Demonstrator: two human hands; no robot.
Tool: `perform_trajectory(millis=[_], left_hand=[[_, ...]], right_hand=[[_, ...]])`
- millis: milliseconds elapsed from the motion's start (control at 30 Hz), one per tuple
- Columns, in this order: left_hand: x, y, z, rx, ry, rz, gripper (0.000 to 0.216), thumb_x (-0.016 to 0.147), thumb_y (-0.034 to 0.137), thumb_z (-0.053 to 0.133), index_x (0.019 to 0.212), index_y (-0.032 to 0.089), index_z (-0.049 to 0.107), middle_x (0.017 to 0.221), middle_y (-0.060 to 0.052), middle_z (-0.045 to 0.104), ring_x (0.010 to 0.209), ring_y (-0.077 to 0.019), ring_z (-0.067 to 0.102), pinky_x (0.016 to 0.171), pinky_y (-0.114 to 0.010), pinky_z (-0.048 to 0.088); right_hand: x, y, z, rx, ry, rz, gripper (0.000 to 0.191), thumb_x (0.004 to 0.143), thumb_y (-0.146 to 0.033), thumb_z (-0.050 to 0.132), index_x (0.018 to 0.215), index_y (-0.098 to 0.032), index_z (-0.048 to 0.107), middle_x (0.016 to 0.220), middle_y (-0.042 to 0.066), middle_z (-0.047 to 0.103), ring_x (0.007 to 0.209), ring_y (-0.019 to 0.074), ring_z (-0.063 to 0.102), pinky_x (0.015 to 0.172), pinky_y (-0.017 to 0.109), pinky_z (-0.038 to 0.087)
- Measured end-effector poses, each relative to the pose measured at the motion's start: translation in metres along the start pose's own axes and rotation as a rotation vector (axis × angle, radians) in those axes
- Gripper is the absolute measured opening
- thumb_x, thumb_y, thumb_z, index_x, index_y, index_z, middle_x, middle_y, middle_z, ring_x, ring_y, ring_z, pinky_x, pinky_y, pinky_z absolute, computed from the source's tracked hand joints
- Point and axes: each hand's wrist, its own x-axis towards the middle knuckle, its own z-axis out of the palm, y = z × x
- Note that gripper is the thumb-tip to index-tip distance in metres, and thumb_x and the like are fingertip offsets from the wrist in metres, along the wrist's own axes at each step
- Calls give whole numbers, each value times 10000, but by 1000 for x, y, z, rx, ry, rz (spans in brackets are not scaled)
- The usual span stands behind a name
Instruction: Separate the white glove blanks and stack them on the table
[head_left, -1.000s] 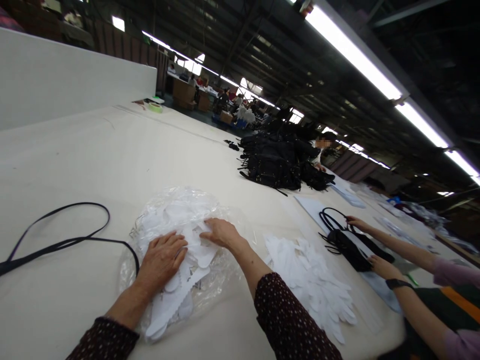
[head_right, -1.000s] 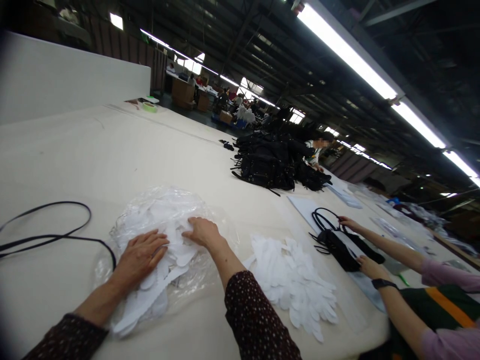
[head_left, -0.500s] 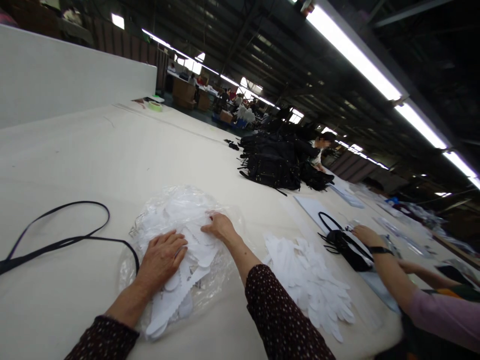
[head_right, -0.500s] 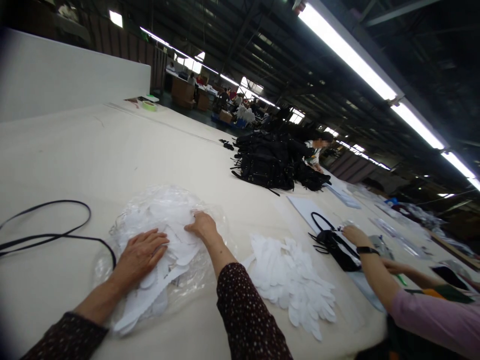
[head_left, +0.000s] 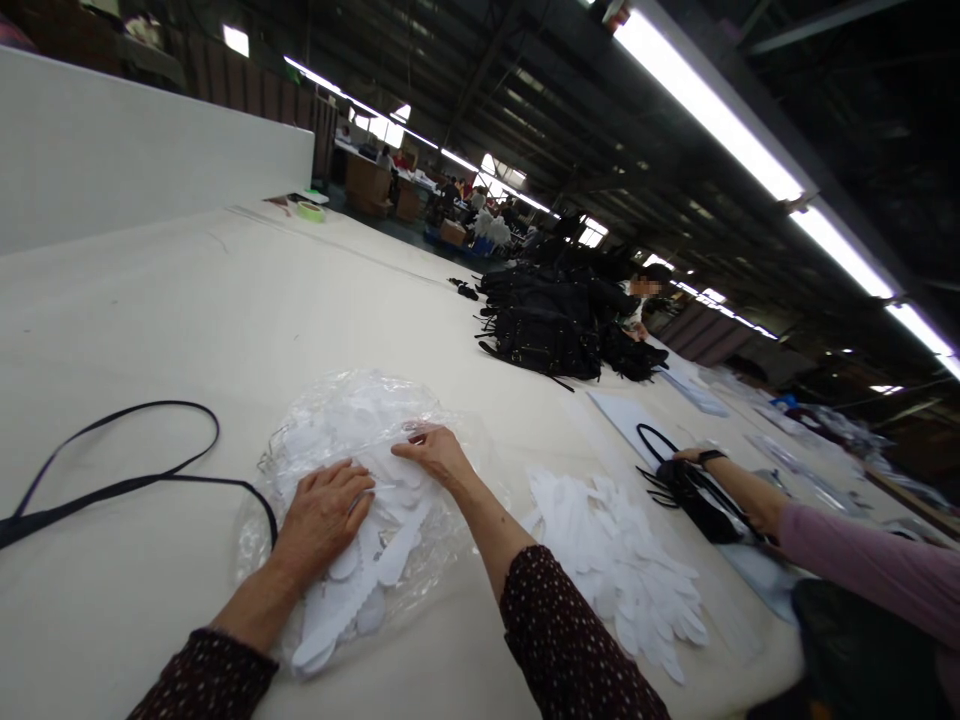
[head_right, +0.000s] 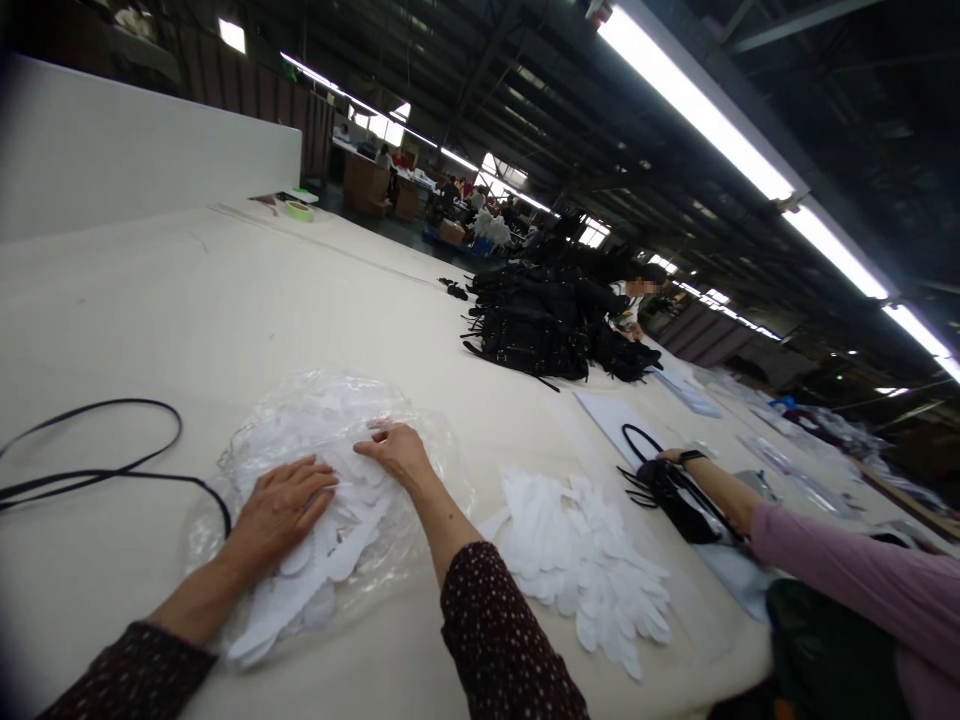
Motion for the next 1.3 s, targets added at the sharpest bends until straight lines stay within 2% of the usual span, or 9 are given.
perform_trajectory(millis=[200, 367, 467, 667, 767, 900, 1033, 1167, 1300], left_hand=[[0, 1, 0, 1, 11, 9, 242, 952, 306, 470, 1106, 316, 657, 1256, 4, 699, 1292, -279, 518, 1065, -498, 346], [0, 1, 0, -16, 17, 6, 234, 946, 304, 483, 1099, 314, 659, 1262, 7, 698, 1282, -286, 529, 1048, -488, 351], [1, 0, -1, -40, 42, -2, 228, 947, 316, 488, 1090, 307, 665, 1241, 0, 712, 1247, -292, 559, 1025, -489, 359], [1, -5, 1, -109, 148, -82, 262, 947, 378, 485, 1101, 265, 665, 1186, -65, 741, 1146, -319, 633, 992, -511, 384], [4, -6, -1, -252, 191, -110, 311, 951, 406, 459, 1081, 238, 686, 1146, -79, 754, 1124, -293, 652, 1031, -466, 405], [13, -2, -15, -493, 236, -261, 418, 948, 453, 401, 1143, 205, 675, 1227, -108, 709, 1215, -280, 594, 1102, -433, 383], [28, 2, -37, -726, 197, -358, 423, 943, 455, 366, 1213, 268, 632, 1381, -40, 611, 1344, -258, 479, 1180, -442, 288], [42, 0, -50, -769, 219, -396, 418, 941, 440, 373, 1232, 270, 621, 1348, -53, 625, 1314, -262, 500, 1169, -470, 296], [49, -5, -54, -730, 246, -451, 407, 938, 435, 391, 1268, 305, 591, 1330, -49, 635, 1293, -263, 513, 1146, -488, 316]], right_hand=[[-2, -8, 5, -40, -85, 15, 346, 732, -529, 697, 865, -211, 730, 791, 5, 725, 742, 175, 645, 644, 250, 456], [-2, -13, 3, -103, -78, 9, 238, 757, -364, 683, 941, -220, 733, 940, 23, 752, 889, 189, 668, 755, 252, 481], [-3, -10, -3, -130, -34, 5, 315, 804, -327, 626, 1093, -228, 703, 1113, 35, 732, 1035, 191, 651, 848, 249, 475], [-8, -10, 1, -198, -30, -9, 449, 735, -492, 703, 1111, -246, 695, 1088, 51, 745, 1014, 242, 673, 845, 301, 498], [-8, -14, 11, -233, 28, -8, 453, 829, -494, 599, 1194, -231, 649, 1189, 85, 710, 1090, 252, 649, 899, 332, 488], [-10, -20, 20, -263, 43, -44, 303, 907, -340, 478, 1145, -271, 651, 1168, 48, 717, 1069, 231, 656, 871, 330, 488], [-15, -25, 22, -267, 53, -86, 311, 933, -394, 439, 1170, -288, 609, 1206, 40, 695, 1083, 231, 642, 881, 353, 484], [-12, -27, 23, -211, 58, -58, 468, 876, -520, 520, 1243, -237, 578, 1202, 111, 691, 1079, 303, 645, 889, 436, 496], [-3, -27, 24, -99, 52, -58, 502, 878, -313, 524, 1379, -285, 488, 1281, 69, 668, 1145, 257, 633, 959, 403, 484]])
